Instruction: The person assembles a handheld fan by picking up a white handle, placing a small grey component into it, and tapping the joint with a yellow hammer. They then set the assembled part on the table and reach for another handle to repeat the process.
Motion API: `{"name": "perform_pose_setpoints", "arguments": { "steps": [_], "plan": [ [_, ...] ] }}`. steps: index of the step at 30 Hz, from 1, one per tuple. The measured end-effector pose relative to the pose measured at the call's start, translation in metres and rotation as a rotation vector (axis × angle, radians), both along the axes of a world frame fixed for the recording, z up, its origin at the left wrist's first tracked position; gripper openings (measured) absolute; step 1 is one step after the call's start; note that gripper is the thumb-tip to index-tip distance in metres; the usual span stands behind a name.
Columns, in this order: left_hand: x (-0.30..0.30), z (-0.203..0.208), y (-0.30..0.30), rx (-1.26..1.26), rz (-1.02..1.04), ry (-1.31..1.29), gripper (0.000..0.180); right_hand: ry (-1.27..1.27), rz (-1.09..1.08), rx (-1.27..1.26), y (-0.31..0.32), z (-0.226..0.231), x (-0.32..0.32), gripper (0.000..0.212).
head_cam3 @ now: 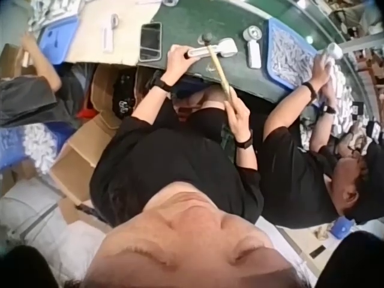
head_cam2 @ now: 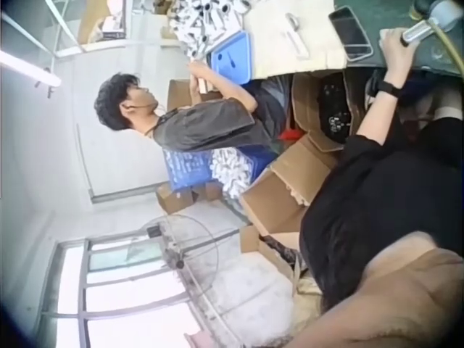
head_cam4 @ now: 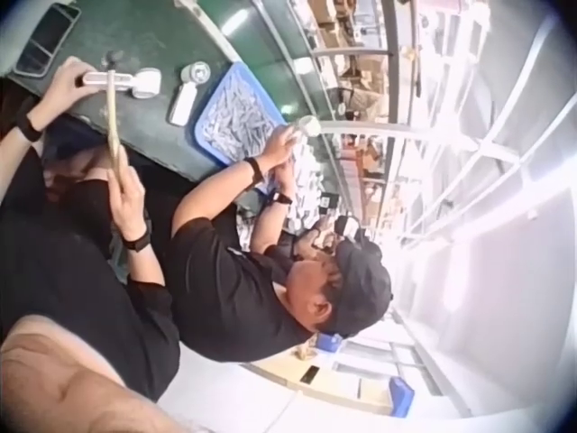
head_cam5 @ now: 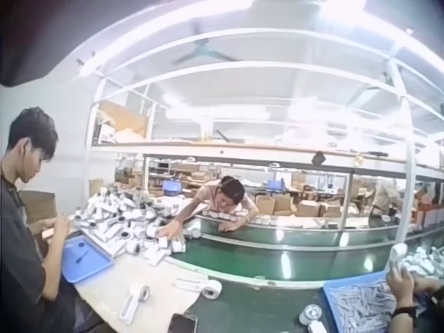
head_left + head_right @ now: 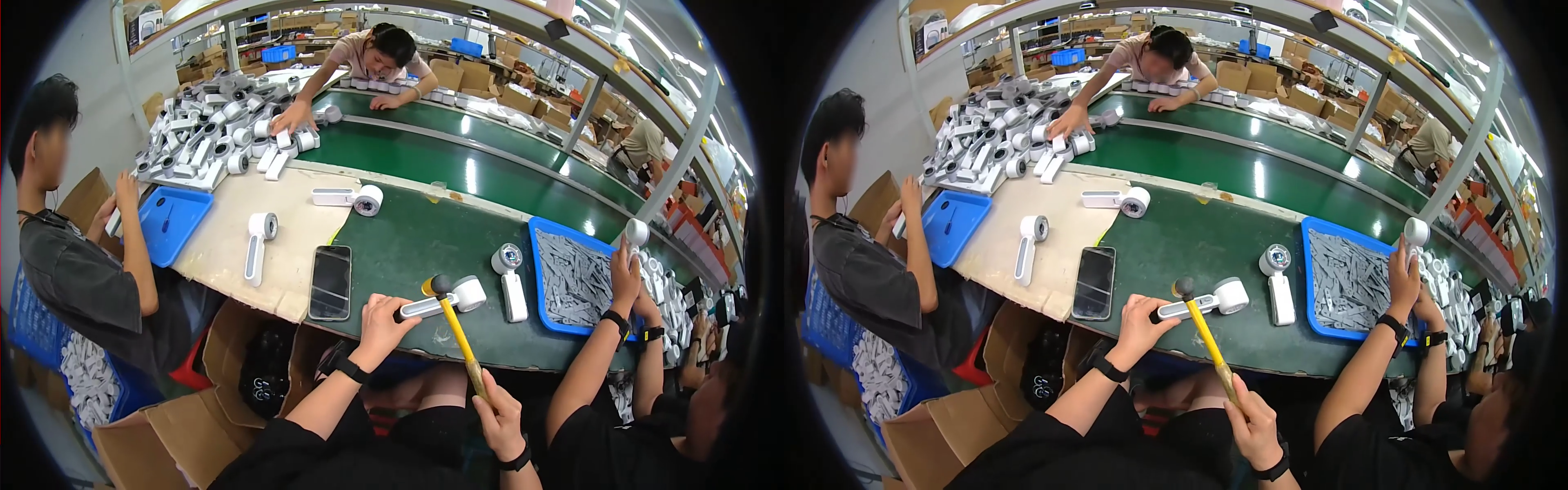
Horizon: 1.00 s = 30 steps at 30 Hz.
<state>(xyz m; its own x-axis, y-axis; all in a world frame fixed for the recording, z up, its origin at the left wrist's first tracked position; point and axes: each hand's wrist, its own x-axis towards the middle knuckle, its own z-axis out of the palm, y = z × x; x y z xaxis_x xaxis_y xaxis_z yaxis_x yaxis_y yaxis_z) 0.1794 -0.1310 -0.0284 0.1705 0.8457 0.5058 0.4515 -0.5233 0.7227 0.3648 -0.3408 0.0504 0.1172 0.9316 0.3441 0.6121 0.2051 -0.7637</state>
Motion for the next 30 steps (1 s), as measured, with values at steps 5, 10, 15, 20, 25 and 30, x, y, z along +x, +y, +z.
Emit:
{"name": "perform_pose_setpoints", "arguments": {
  "steps": [5,10,15,20,25,30],
  "plan": [
    [-0.003,-0.003,0.002,-0.023,0.033,0.058,0.029,-0.105,0.084,-0.185,0.008,0.003,-0.002,0.050],
    [-0.001,-0.003,0.002,-0.039,0.023,0.041,0.029,0.047,0.037,0.018,0.006,-0.001,-0.005,0.048],
    [-0.002,-0.005,0.002,-0.058,0.031,0.035,0.026,-0.051,0.050,-0.067,0.004,0.008,-0.007,0.050],
    [-0.002,-0.006,0.003,-0.074,0.048,0.090,0.027,-0.117,0.068,-0.237,0.011,0.003,-0.008,0.050],
    [-0.001,-0.004,0.003,-0.045,0.044,0.058,0.027,-0.079,0.060,-0.079,0.005,0.010,-0.012,0.050],
    [0.000,-0.005,0.001,-0.062,0.046,0.041,0.027,-0.134,0.104,-0.157,0.002,0.002,-0.013,0.049]
  ]
}}
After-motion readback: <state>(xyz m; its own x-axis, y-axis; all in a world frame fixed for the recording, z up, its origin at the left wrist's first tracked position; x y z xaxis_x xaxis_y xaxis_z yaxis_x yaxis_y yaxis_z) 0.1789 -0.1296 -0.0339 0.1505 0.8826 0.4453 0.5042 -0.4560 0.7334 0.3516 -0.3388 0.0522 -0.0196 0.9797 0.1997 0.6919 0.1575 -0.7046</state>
